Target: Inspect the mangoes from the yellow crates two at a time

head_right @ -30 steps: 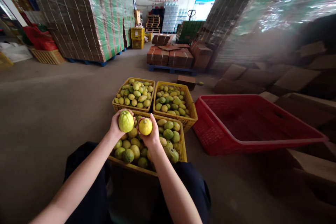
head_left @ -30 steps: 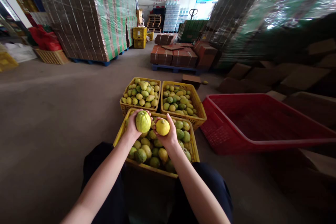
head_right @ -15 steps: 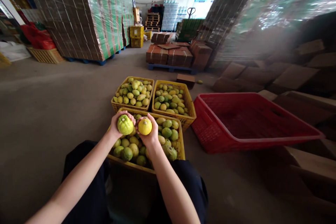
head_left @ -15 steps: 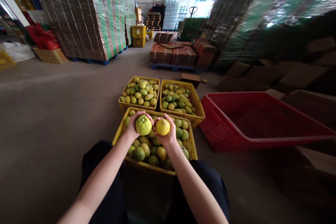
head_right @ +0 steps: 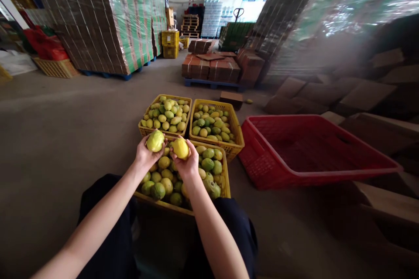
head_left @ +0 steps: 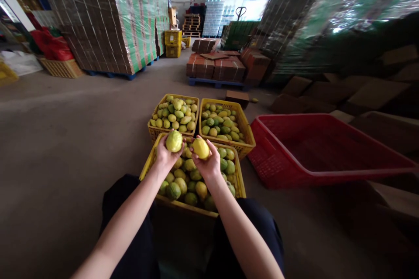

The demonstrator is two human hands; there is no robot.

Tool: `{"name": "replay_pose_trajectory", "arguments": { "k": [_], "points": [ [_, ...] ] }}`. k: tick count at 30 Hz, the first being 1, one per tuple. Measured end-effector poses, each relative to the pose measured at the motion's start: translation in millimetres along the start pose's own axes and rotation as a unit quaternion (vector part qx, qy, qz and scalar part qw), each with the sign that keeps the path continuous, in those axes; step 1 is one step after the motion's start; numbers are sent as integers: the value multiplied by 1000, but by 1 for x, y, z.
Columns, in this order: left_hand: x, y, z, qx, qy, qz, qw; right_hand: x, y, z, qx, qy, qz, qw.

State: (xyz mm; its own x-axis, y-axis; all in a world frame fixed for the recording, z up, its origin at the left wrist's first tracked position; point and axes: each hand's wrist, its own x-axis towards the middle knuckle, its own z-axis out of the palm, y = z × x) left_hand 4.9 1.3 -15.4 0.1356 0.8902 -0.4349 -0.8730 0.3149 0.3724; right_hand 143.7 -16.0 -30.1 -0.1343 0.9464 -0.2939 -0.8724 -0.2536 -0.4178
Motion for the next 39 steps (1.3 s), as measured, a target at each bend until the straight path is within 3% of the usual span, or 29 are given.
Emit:
{"name": "replay_pose_trajectory", "arguments": {
  "k": [6, 13, 19, 24, 39],
  "points": [
    [-8, 4, -3, -13, -86, -45, 995, 1, 1, 0, 1, 9, -23, 1000],
    [-8, 6, 5, -39, -26, -10, 999, 0, -1, -1, 20, 21, -45, 999],
    [-2, 3, 4, -65, -13, -21, 998, 0, -2, -3, 37, 48, -73, 995],
    [1, 0, 1, -63, -31, -12, 997, 3, 0, -6, 79, 85, -60, 991],
    [-7, 1, -1, -48, -64, -20, 997, -4, 1, 2, 3, 91, -58, 994]
  ]
}}
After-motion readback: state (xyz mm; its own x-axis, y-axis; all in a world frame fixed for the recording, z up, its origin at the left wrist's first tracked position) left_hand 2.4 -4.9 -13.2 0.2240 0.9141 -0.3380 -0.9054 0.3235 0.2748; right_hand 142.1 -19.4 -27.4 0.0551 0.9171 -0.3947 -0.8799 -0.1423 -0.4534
